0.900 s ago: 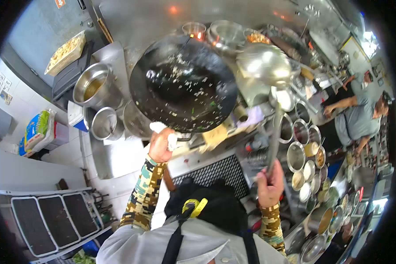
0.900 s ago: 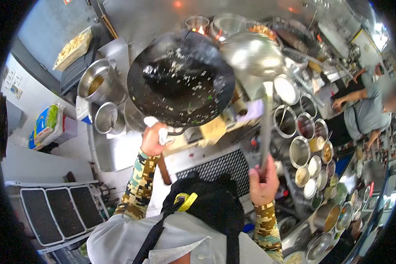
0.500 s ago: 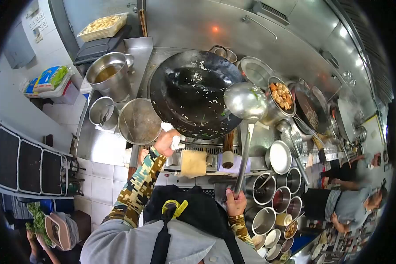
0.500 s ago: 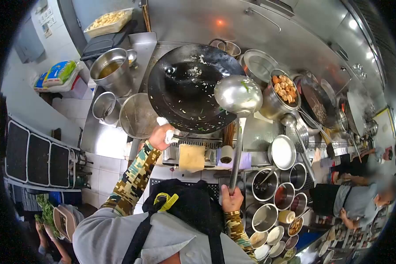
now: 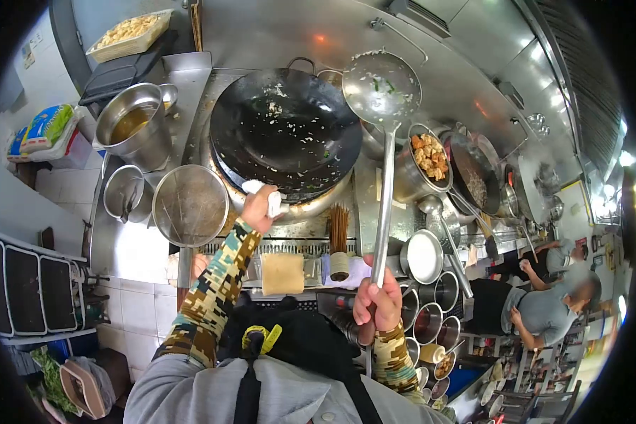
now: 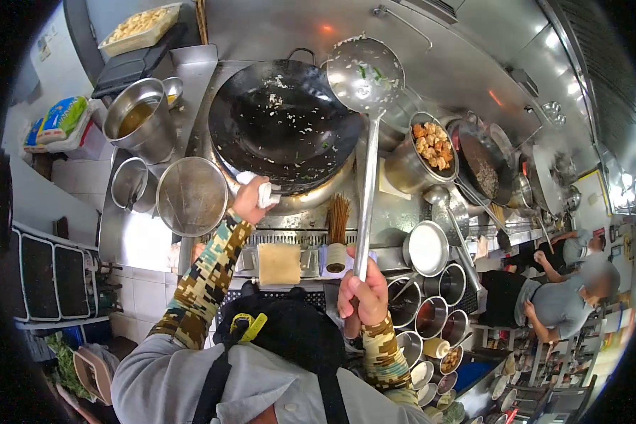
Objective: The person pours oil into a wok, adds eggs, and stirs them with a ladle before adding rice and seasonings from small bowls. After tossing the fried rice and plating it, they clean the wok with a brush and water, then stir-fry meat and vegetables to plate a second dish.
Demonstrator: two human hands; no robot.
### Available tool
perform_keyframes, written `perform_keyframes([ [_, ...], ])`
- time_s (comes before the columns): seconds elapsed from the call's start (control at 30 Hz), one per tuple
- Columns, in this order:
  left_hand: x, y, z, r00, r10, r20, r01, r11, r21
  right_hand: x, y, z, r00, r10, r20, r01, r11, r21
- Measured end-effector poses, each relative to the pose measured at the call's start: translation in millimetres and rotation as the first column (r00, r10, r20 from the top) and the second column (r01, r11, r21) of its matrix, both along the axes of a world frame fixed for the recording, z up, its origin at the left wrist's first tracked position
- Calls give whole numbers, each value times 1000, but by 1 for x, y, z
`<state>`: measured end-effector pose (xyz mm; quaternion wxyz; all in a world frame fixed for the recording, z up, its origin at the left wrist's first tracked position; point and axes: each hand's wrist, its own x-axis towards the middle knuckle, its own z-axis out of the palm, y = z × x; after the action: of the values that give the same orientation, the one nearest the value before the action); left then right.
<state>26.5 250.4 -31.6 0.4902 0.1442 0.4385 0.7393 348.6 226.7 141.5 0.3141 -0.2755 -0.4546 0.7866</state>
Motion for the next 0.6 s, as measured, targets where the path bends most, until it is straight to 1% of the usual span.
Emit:
perform_keyframes([
  [0.03,-2,-4,9,946,-38,321,41,999,-4,-5,2,7,999,12,-32,-13,999,-31],
  [0.07,-4,-16,16,931,-86,356,75,996,44,-10,4,11,998,26,-64,-30,998,-62],
  [0.13,-3,-53,30,959,-67,274,62,998,28,-14,3,11,990,39,-137,-56,991,-118],
  [0.2,-7,-98,16,997,-20,76,30,991,-131,-22,4,12,974,81,-210,-117,979,-167],
  [0.23,-11,-122,19,994,-63,-91,50,989,-136,-26,7,12,966,104,-235,-153,967,-202],
  [0.27,-13,-149,22,962,-97,-257,61,988,-145,-33,11,13,942,173,-289,-234,953,-191],
  [0.3,-15,-168,-17,872,-62,-486,-83,959,-272,-45,15,17,951,215,-223,-251,956,-149],
  [0.33,-22,-193,-5,421,-201,-885,-296,892,-343,-65,17,18,950,263,-168,-283,953,-111],
  [0.37,-16,-205,-14,385,-240,-891,-367,846,-386,-85,26,22,945,326,-23,-323,943,80],
  [0.4,-9,-212,-22,358,-287,-889,-435,791,-430,-111,26,36,945,299,131,-318,933,167],
  [0.43,-1,-216,1,392,-467,-793,-466,643,-609,-136,26,46,919,372,134,-392,901,186],
  [0.47,6,-221,-2,263,-542,-798,-537,605,-587,-162,26,51,889,438,133,-457,865,207],
  [0.53,15,-223,-35,204,-545,-813,-573,607,-551,-215,28,59,812,566,143,-582,805,115],
  [0.57,20,-222,-43,163,-562,-811,-601,595,-534,-240,28,60,787,612,79,-616,787,37],
  [0.6,22,-218,-46,126,-579,-805,-626,583,-517,-262,29,61,738,674,11,-674,738,-29],
])
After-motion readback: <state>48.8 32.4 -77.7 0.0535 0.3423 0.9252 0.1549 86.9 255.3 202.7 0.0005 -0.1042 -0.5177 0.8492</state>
